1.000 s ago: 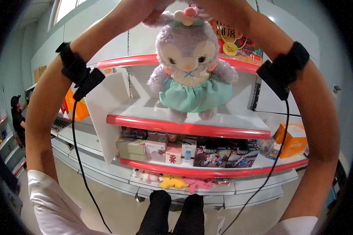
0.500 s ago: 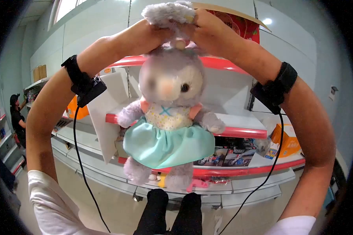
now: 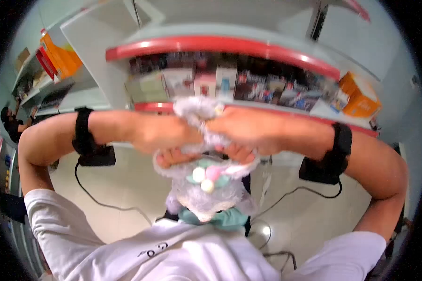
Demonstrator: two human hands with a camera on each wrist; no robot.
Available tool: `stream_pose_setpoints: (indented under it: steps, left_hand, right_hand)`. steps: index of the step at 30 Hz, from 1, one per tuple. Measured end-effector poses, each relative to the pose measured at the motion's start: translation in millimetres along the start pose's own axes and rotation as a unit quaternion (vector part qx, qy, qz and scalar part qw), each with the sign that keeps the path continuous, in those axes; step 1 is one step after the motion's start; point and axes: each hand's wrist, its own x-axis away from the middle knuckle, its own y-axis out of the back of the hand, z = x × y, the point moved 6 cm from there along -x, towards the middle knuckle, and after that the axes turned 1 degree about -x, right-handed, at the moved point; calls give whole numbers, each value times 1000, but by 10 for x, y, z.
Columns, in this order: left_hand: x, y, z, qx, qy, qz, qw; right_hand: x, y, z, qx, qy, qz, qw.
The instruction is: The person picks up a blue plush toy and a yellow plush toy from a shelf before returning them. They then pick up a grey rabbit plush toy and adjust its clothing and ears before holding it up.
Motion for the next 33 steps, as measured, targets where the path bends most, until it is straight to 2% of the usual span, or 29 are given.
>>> stream_pose_setpoints:
  steps: [1,3,5,6,8,9,10,11,13,15,16,17,18,19,20,21,23,24,25,27,28,29,31,32,33]
  left_hand:
    - [-98,-40,117,53,32,40,997]
    - [-233,37,210,110,60,78,989]
    - [-592,123,474,137,21,86,987]
    - [-811,196,653,130,34,34,990]
    - [-1307,341,1047,140,-9,20,990]
    - [-1502,422,1228,85,-6,-119,989]
    - [-1849,480,1554,134,8,-80,988]
    - [-2146,548,1866,142,10,-80,987]
    - [-2631,529,2373,157,1,-36,987]
    - [-2815,455,2609,150,2,-151,977]
    - [-2808,470,2639,221,4,-187,957]
    - [-2767,479,2642,219,6,-187,958]
    - [-2724,514,2611,321,-75,-210,920]
    - [-2665,551,2610,421,-152,-231,864]
    - [-2702,590,2721,483,-222,-227,816]
    - [-2673,547,2674,487,-221,-225,815]
    - [-2501,528,2644,527,-282,-346,723]
    - [-2511,505,2659,501,-287,-345,740]
    - [-2527,493,2674,506,-282,-343,739]
    - [-2532,454,2665,466,-283,-327,772]
    - [-2531,472,2691,408,-257,-344,806]
    - [-2573,505,2774,410,-252,-345,805]
    - [-2739,502,2885,357,-202,-275,869]
    - [-2750,491,2852,369,-157,-227,888]
    - [-2803,491,2876,370,-155,-226,888]
  right_hand:
    - [-65,7,-124,-41,-55,5,998]
    - [-230,114,-194,-82,-72,50,993]
    - [-497,241,-331,-25,-39,-8,999]
    - [-751,375,-479,3,0,-28,1000]
    - [-1191,537,-746,20,30,-19,999]
    - [-1436,625,-899,66,79,-70,992]
    - [-1723,739,-1133,88,57,-97,990]
    - [-1933,731,-1323,89,53,-91,990]
    - [-2301,776,-1711,56,52,-144,987]
    - [-2754,851,-2231,13,54,-169,984]
    - [-2792,913,-2387,-12,3,-190,982]
    - [-2786,922,-2428,-14,4,-189,982]
    - [-2736,944,-2419,-124,87,-191,970]
    - [-2670,966,-2434,-231,164,-188,940]
    - [-2630,997,-2493,-345,206,-165,901]
    - [-2618,1020,-2533,-345,201,-166,901]
    - [-2525,1034,-2463,-397,305,-72,863]
    - [-2503,1005,-2460,-365,308,-114,871]
    - [-2527,1034,-2522,-368,301,-116,872]
    - [-2532,1012,-2501,-368,318,-76,870]
    - [-2511,1003,-2521,-413,320,-70,850]
    - [-2487,1011,-2489,-417,315,-68,850]
    - [-2453,965,-2432,-556,314,72,766]
    - [-2538,1021,-2566,-549,303,41,778]
    - [-2612,1052,-2683,-550,301,40,778]
